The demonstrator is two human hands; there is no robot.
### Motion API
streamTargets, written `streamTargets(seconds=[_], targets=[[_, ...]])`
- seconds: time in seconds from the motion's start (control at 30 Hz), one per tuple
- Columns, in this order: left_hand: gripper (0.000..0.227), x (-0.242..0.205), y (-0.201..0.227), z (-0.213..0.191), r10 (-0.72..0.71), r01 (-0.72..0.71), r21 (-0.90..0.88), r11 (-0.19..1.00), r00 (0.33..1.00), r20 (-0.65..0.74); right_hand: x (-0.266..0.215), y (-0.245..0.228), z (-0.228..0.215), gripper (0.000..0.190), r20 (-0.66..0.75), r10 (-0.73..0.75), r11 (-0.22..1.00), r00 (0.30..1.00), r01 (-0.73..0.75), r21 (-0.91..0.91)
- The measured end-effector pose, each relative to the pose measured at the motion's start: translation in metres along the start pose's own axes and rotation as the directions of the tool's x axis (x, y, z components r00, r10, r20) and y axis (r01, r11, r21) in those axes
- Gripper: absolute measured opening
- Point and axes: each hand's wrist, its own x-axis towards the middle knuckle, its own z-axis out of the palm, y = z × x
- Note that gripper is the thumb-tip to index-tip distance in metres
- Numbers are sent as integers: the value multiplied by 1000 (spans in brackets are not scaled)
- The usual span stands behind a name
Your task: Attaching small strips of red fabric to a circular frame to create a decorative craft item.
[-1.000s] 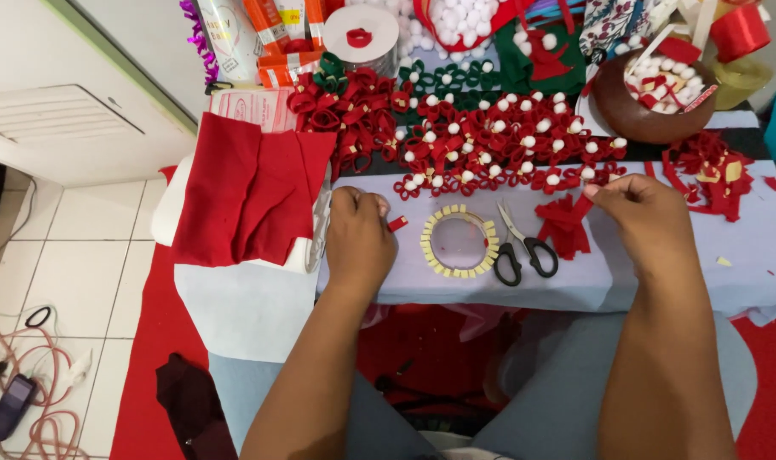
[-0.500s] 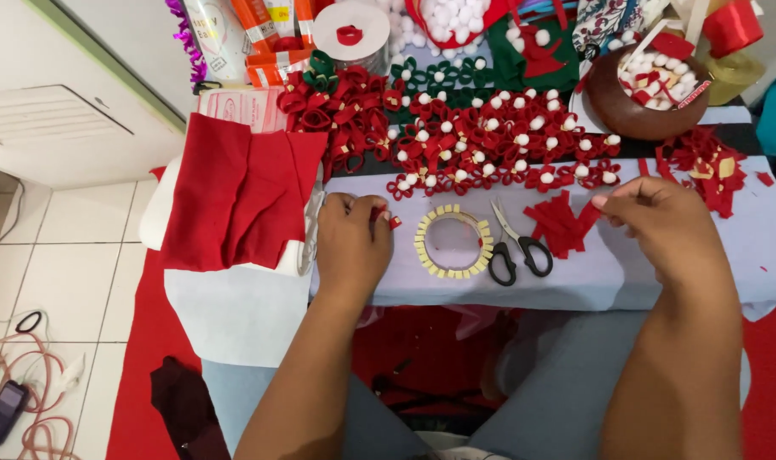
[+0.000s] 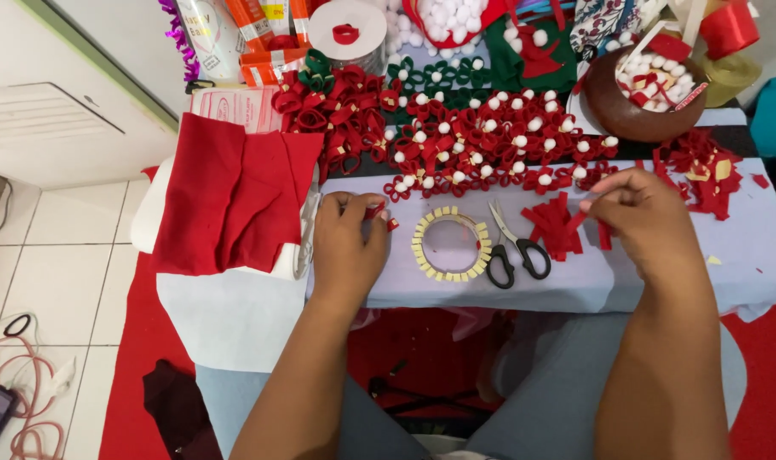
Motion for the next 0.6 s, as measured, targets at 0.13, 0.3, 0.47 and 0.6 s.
streamTargets(seconds=[0.13, 0.3, 0.47, 0.6], targets=[[23, 1, 2, -1, 24, -24, -14, 1000, 1000, -3, 1, -3, -4, 18, 24, 97, 976, 995, -91, -196], [21, 0, 27, -13, 278, -288, -185, 939, 957, -79, -1, 3, 3, 14, -107, -165, 949, 980, 188, 252], [9, -1, 25, -13, 247, -266, -115, 957, 957, -151, -13, 6, 48, 14, -59, -280, 867, 958, 279, 413], [6, 10, -6, -16, 61, -71, -95, 993, 993, -103, 4, 34, 62, 18, -46, -361, 824, 932, 341, 453]])
